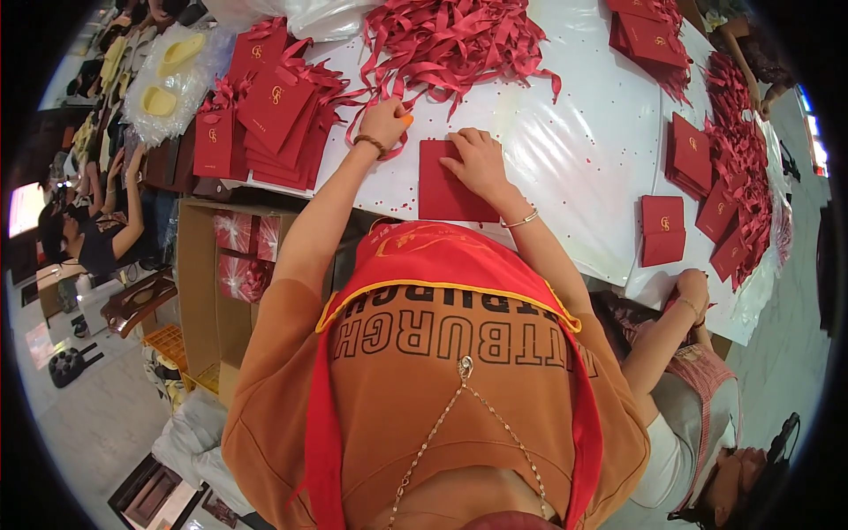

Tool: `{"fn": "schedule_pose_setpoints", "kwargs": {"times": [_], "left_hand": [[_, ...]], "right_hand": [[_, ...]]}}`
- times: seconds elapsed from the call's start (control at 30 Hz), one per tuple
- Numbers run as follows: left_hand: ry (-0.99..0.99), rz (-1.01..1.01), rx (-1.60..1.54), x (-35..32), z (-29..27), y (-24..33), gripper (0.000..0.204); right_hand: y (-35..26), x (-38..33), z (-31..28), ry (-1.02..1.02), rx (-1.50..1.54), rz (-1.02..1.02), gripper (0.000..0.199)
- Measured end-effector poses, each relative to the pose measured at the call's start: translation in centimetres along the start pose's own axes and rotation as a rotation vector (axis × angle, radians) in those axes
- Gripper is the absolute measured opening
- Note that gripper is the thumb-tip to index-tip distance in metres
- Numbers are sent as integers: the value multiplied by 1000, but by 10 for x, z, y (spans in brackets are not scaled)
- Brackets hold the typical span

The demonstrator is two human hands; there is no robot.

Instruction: Tying red ribbons onto red gift envelopes.

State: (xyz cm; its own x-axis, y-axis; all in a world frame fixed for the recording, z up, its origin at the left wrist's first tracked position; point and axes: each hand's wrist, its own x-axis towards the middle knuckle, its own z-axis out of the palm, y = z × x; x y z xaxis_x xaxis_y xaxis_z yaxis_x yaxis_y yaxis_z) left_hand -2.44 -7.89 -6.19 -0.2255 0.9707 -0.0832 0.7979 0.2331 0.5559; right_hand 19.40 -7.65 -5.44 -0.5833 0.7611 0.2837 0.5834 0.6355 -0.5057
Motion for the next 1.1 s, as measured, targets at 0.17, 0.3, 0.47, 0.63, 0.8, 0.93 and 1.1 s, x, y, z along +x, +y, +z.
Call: {"fn": "schedule_pose_setpoints", "kwargs": {"times": [0.17, 0.3, 0.47, 0.63, 0.8, 0.93, 1.1], "left_hand": [[-101, -131, -1050, -22, -32, 22, 9], [-272, -188, -1068, -44, -26, 17, 19], [-330, -246, -879, -75, -14, 56, 17], [-255, -196, -773, -78, 11, 65, 12], [-116, -33, -570, -77, 21, 72, 14], [-59, 93, -424, -77, 21, 79, 11], [-55, 176, -193, -78, 21, 86, 10]], "right_hand": [[5, -4, -4, -67, -45, -17, 35], [2, -2, -12, -124, -90, 51, 32], [1, 3, -27, -177, -24, 67, 29], [9, 5, -35, -376, 341, 355, 29], [14, 5, -34, -485, 439, 445, 32], [14, 6, -38, -522, 477, 472, 33], [13, 6, -41, -512, 467, 450, 31]]}}
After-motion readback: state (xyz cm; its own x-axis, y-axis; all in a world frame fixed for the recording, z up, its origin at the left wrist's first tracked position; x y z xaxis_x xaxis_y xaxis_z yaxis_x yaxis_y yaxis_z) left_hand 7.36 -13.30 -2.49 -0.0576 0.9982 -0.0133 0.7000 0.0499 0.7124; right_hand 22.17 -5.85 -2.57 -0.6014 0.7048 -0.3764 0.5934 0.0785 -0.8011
